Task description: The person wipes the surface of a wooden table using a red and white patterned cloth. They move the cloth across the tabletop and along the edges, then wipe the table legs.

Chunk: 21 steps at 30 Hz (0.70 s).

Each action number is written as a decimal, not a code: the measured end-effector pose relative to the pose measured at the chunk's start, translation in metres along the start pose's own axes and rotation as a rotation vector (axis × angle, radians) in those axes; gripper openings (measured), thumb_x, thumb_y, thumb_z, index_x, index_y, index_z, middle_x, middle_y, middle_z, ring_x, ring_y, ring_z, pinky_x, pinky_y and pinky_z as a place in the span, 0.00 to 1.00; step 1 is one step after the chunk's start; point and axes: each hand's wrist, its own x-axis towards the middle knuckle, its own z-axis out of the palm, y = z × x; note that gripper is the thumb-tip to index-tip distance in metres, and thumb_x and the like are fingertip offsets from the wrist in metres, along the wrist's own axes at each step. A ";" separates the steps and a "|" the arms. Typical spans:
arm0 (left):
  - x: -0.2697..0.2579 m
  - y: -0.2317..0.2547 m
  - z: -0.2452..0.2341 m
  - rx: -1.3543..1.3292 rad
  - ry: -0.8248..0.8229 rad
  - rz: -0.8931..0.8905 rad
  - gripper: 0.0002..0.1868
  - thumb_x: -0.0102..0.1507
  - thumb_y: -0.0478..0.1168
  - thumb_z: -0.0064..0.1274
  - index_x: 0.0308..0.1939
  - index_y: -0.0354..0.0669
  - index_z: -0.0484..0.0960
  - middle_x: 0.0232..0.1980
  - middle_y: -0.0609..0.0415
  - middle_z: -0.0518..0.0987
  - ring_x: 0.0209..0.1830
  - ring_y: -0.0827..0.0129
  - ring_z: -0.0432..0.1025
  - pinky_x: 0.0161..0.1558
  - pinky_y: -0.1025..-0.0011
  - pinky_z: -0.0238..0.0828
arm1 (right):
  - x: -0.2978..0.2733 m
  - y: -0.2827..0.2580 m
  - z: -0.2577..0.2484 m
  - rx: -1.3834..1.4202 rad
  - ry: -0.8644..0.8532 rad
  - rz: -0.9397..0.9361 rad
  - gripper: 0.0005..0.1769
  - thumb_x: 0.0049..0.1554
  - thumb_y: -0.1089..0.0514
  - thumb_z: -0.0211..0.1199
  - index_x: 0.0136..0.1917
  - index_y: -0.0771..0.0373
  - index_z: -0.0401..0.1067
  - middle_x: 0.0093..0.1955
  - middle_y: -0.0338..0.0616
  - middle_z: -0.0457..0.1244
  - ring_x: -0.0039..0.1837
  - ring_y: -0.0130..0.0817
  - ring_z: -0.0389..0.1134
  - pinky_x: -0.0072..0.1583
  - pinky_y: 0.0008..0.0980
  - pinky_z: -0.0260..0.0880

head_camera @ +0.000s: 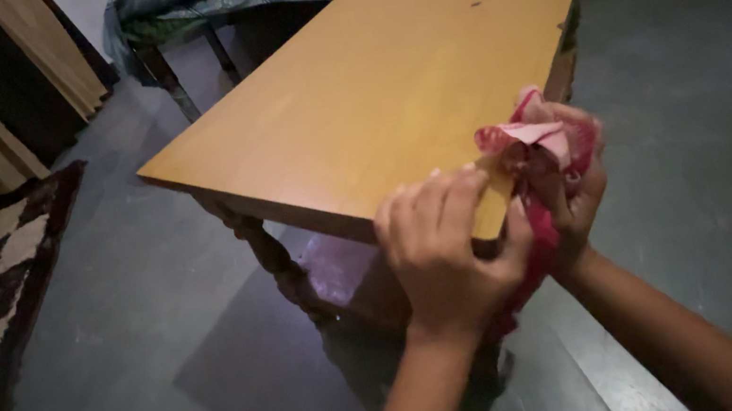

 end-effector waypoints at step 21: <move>0.016 -0.025 0.000 0.039 0.069 0.163 0.18 0.61 0.55 0.68 0.38 0.45 0.84 0.40 0.57 0.82 0.37 0.65 0.73 0.43 0.64 0.59 | 0.151 0.171 -0.057 0.067 -0.121 -0.081 0.24 0.77 0.47 0.57 0.50 0.71 0.67 0.42 0.47 0.64 0.43 0.33 0.66 0.46 0.26 0.68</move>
